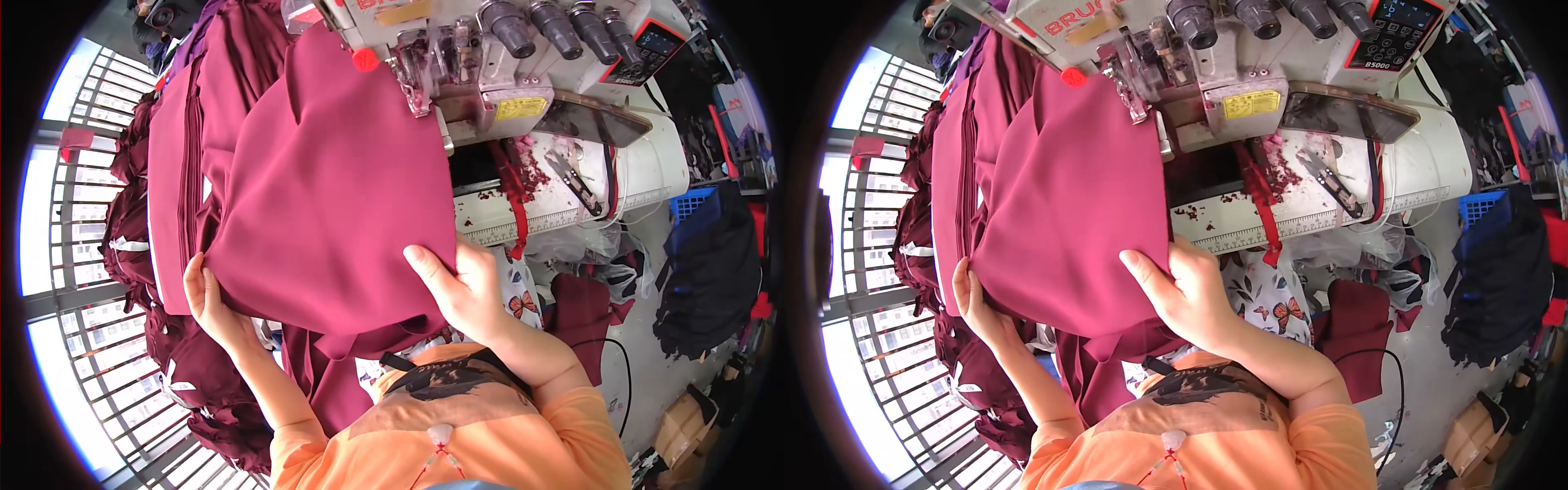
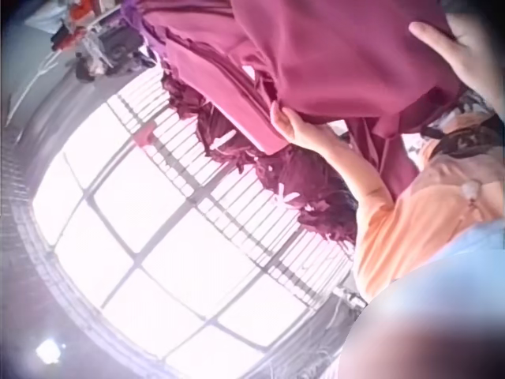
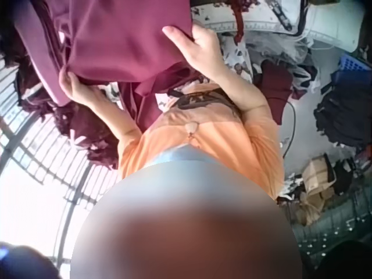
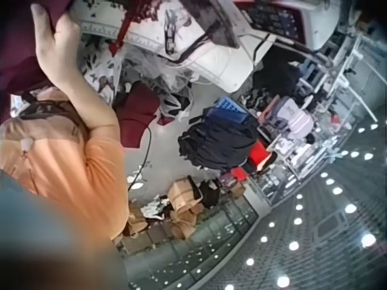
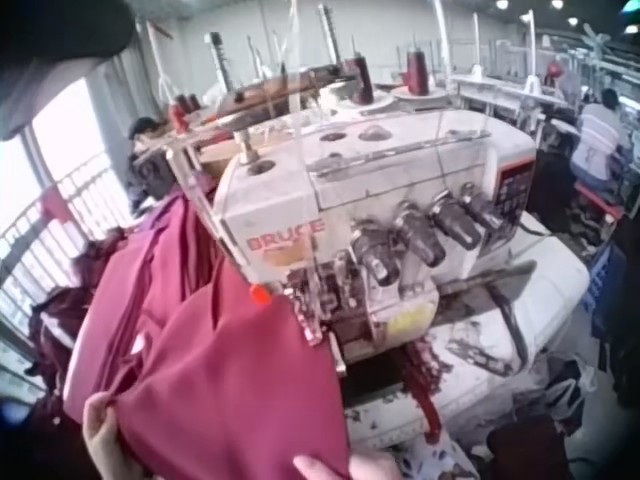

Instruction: Joining pieces of maroon fabric using an overlock sewing machine.

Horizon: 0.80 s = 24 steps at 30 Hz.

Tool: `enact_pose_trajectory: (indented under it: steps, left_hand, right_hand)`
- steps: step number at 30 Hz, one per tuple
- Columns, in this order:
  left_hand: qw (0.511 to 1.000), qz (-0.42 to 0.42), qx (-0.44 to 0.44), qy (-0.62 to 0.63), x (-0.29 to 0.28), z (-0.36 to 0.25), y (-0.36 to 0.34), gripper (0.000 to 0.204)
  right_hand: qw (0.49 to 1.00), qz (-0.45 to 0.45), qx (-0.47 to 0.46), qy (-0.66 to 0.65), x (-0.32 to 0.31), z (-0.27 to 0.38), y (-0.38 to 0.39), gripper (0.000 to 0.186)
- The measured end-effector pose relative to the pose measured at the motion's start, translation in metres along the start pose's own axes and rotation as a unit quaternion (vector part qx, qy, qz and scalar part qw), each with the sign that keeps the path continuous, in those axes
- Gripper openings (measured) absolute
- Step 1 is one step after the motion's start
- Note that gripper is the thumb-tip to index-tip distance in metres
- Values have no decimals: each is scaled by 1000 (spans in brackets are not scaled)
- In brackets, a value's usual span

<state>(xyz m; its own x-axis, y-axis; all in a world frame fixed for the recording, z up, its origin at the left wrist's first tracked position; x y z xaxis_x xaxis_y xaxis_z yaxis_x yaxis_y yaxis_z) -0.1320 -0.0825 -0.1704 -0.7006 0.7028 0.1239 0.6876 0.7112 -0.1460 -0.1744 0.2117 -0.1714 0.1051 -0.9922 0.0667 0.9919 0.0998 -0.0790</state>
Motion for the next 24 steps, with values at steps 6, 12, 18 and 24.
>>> enact_pose_trajectory:
  steps: [6, 12, 18, 24]
  left_hand:
    - [996, -32, -78, 42, 19, -1, 4, 27]
    - [961, -9, 68, -267, 27, 23, 56, 36]
    - [991, -114, -75, 8, 1, 0, 40, 26]
    - [988, -112, -104, 24, 14, -5, -4, 24]
  right_hand:
    - [993, -13, -79, 87, -5, 1, -28, 16]
    - [958, 9, -139, 253, -3, 12, -36, 25]
    - [954, 259, 88, -125, -23, -16, -10, 25]
    - [995, 86, 37, -36, 0, -5, 14, 12]
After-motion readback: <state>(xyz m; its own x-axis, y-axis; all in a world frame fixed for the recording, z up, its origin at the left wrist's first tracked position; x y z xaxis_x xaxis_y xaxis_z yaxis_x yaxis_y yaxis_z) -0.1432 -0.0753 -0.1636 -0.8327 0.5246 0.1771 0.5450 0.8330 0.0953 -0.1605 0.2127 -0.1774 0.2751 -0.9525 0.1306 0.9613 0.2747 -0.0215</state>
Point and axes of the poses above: each hand's wrist, its own y-axis away from the middle knuckle, its own x-axis out of the palm, z = x × y, the point moved 2 cm from there along -y, towards the middle knuckle, and after that the axes turned 2 degrees about -z, right-handed, at the moved point
